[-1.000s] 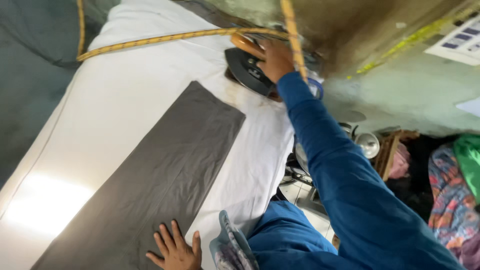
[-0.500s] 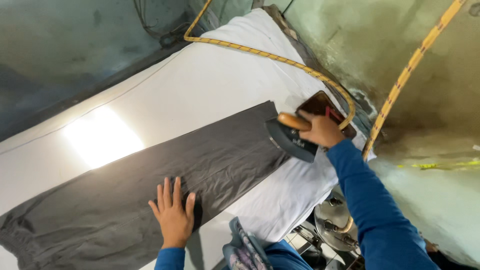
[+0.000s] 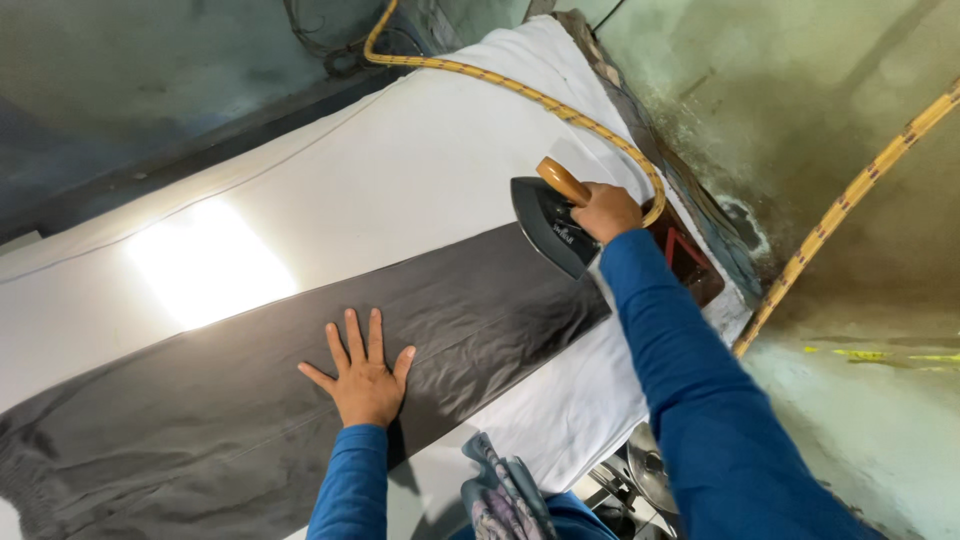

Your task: The person irons grey trousers and a purple polo shirt on a white padded surface using a heavy industrial iron, then folds them by hand.

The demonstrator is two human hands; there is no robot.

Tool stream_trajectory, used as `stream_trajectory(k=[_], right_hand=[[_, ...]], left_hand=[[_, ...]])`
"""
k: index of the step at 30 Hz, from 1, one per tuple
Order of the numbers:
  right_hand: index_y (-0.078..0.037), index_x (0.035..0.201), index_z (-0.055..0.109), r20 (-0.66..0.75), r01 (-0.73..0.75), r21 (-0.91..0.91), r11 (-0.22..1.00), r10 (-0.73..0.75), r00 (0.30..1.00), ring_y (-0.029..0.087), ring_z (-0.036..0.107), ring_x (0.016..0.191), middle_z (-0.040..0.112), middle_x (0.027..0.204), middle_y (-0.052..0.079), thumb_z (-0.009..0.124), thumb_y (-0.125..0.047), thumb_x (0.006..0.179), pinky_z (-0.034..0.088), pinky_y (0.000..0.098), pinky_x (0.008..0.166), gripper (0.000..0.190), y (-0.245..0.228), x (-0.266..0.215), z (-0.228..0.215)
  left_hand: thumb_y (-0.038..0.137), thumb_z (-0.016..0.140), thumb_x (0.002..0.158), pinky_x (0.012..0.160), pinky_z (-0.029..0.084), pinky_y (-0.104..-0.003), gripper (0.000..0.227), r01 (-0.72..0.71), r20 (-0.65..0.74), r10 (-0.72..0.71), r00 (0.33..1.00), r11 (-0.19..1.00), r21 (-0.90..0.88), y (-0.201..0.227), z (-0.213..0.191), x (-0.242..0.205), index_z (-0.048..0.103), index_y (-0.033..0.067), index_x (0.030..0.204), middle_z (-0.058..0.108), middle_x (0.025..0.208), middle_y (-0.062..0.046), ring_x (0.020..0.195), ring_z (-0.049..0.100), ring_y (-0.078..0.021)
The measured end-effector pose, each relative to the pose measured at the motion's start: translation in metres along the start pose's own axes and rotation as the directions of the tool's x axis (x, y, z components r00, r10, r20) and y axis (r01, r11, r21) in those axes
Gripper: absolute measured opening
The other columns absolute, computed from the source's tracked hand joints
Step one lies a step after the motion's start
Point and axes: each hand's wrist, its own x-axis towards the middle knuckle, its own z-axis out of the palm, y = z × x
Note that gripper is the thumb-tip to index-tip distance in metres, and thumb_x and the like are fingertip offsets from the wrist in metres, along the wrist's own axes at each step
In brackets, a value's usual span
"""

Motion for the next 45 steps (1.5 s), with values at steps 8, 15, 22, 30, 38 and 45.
stream_trajectory(k=[8, 15, 22, 30, 38, 45], right_hand=[[-0.013, 0.118, 0.057, 0.339, 0.511, -0.138, 0.848, -0.444, 0.829, 0.04, 0.06, 0.091, 0.065, 0.093, 0.02, 0.057, -0.025, 0.08, 0.05, 0.0535, 0.08, 0.04, -0.095, -0.106, 0.025], [-0.027, 0.102, 0.062, 0.318, 0.68, -0.28, 0.678, -0.603, 0.732, 0.03, 0.065, 0.082, 0.069, 0.084, 0.008, 0.058, -0.031, 0.075, 0.054, 0.0433, 0.072, 0.027, -0.222, -0.154, 0.094], [-0.025, 0.096, 0.063, 0.278, 0.848, -0.223, 0.481, -0.802, 0.528, 0.035, 0.064, 0.073, 0.066, 0.072, 0.011, 0.06, -0.027, 0.073, 0.053, 0.046, 0.066, 0.023, -0.329, -0.178, 0.16], [-0.028, 0.093, 0.063, 0.253, 0.873, -0.287, 0.394, -0.848, 0.465, 0.023, 0.065, 0.065, 0.064, 0.064, 0.001, 0.056, -0.031, 0.075, 0.054, 0.0355, 0.062, 0.019, -0.435, -0.222, 0.207], [-0.015, 0.082, 0.063, 0.27, 0.871, 0.033, 0.489, -0.844, 0.464, 0.024, 0.057, 0.062, 0.062, 0.063, 0.005, 0.057, -0.023, 0.073, 0.045, 0.0371, 0.059, 0.013, -0.485, -0.247, 0.185], [-0.014, 0.092, 0.067, 0.339, 0.81, -0.223, 0.543, -0.736, 0.587, 0.03, 0.065, 0.082, 0.067, 0.08, 0.008, 0.046, -0.027, 0.078, 0.052, 0.0427, 0.073, 0.028, -0.578, -0.298, 0.225]], left_hand=[[0.061, 0.015, 0.086, 0.094, -0.013, -0.07, 0.065, 0.053, 0.417, -0.016, 0.909, 0.996, -0.077, -0.013, -0.026, 0.01, -0.001, 0.0332, 0.142, -0.012, 0.15, 0.001, 0.135, -0.016, -0.028], [0.024, 0.051, 0.086, 0.099, 0.017, -0.048, 0.033, 0.139, -0.416, -0.246, 0.875, 0.953, -0.27, -0.122, -0.051, -0.034, 0.051, 0.0347, 0.118, 0.048, 0.126, 0.005, 0.12, 0.041, -0.0133], [0.019, 0.056, 0.085, 0.091, 0.027, -0.05, 0.049, 0.705, -0.34, -0.797, 0.499, 0.601, -0.377, -0.262, -0.097, -0.134, 0.041, 0.0256, 0.131, 0.032, 0.128, -0.004, 0.115, 0.031, -0.0287], [0.045, 0.07, 0.071, 0.082, 0.039, -0.049, 0.039, 0.717, -0.261, -0.874, 0.409, 0.485, -0.501, -0.315, -0.067, -0.161, 0.06, 0.033, 0.108, 0.043, 0.111, -0.001, 0.105, 0.045, -0.0292], [0.033, 0.073, 0.067, 0.075, 0.044, -0.028, 0.059, 0.452, -0.041, -0.914, 0.404, 0.239, -0.859, -0.31, -0.095, -0.183, 0.052, 0.0164, 0.119, 0.041, 0.098, -0.007, 0.072, 0.053, -0.0161], [0.025, 0.069, 0.078, 0.075, 0.048, -0.031, 0.056, 0.49, 0.238, -0.862, 0.448, 0.014, -0.872, -0.323, -0.094, -0.19, 0.043, 0.014, 0.127, 0.059, 0.084, -0.008, 0.077, 0.063, -0.0188]])
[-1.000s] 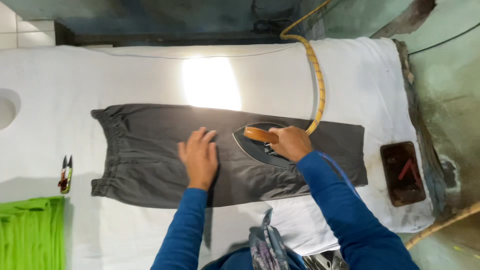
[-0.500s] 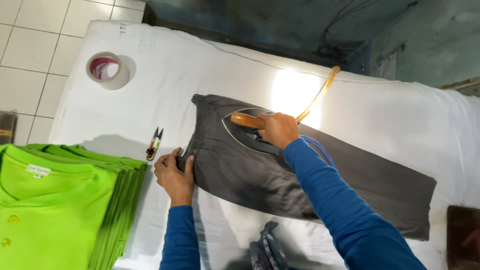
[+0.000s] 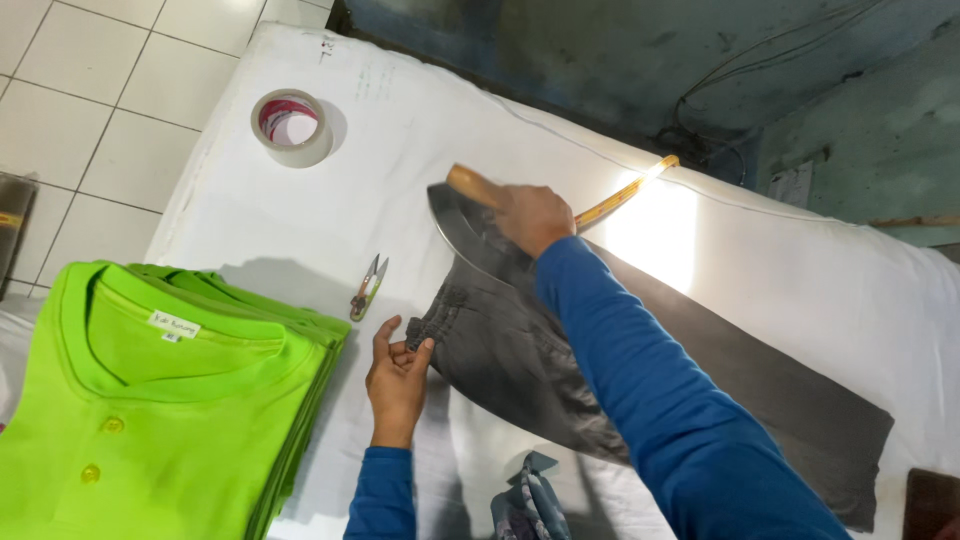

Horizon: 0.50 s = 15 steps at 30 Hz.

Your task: The person irons grey trousers and a purple polo shirt on a white padded surface using a heavy industrial iron, then folds them by hand.

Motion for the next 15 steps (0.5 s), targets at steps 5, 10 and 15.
stream_trajectory(k=[5, 10, 15], right_hand=[[-0.004, 0.093, 0.062, -0.01, 0.058, 0.18, 0.982, -0.057, 0.998, 0.036, 0.062, 0.083, 0.064, 0.083, 0.017, 0.043, -0.02, 0.081, 0.05, 0.0453, 0.075, 0.027, -0.017, 0.006, -0.017], [-0.007, 0.091, 0.066, 0.132, 0.067, -0.011, 0.998, -0.065, 0.989, 0.035, 0.063, 0.087, 0.066, 0.086, 0.017, 0.047, -0.024, 0.078, 0.05, 0.0465, 0.075, 0.028, 0.004, -0.046, -0.018], [-0.01, 0.084, 0.068, 0.169, -0.087, -0.214, 0.973, 0.124, 0.978, 0.032, 0.066, 0.079, 0.068, 0.076, 0.013, 0.055, -0.022, 0.071, 0.053, 0.0421, 0.068, 0.022, 0.046, -0.132, 0.003]], left_hand=[[0.029, 0.068, 0.079, 0.077, 0.048, -0.032, 0.053, 0.074, 0.03, -0.074, 0.997, 0.997, -0.002, 0.007, -0.007, 0.003, 0.045, 0.0166, 0.125, 0.062, 0.087, -0.008, 0.082, 0.063, -0.0189], [0.034, 0.066, 0.08, 0.08, 0.048, -0.033, 0.055, 0.096, 0.122, -0.089, 0.988, 0.994, -0.047, 0.006, -0.021, 0.004, 0.043, 0.0163, 0.127, 0.062, 0.088, -0.008, 0.088, 0.062, -0.019], [0.036, 0.066, 0.08, 0.074, 0.05, -0.029, 0.054, 0.053, 0.189, -0.042, 0.981, 0.997, -0.057, 0.003, -0.024, 0.009, 0.043, 0.0184, 0.125, 0.063, 0.087, -0.007, 0.086, 0.064, -0.017]])
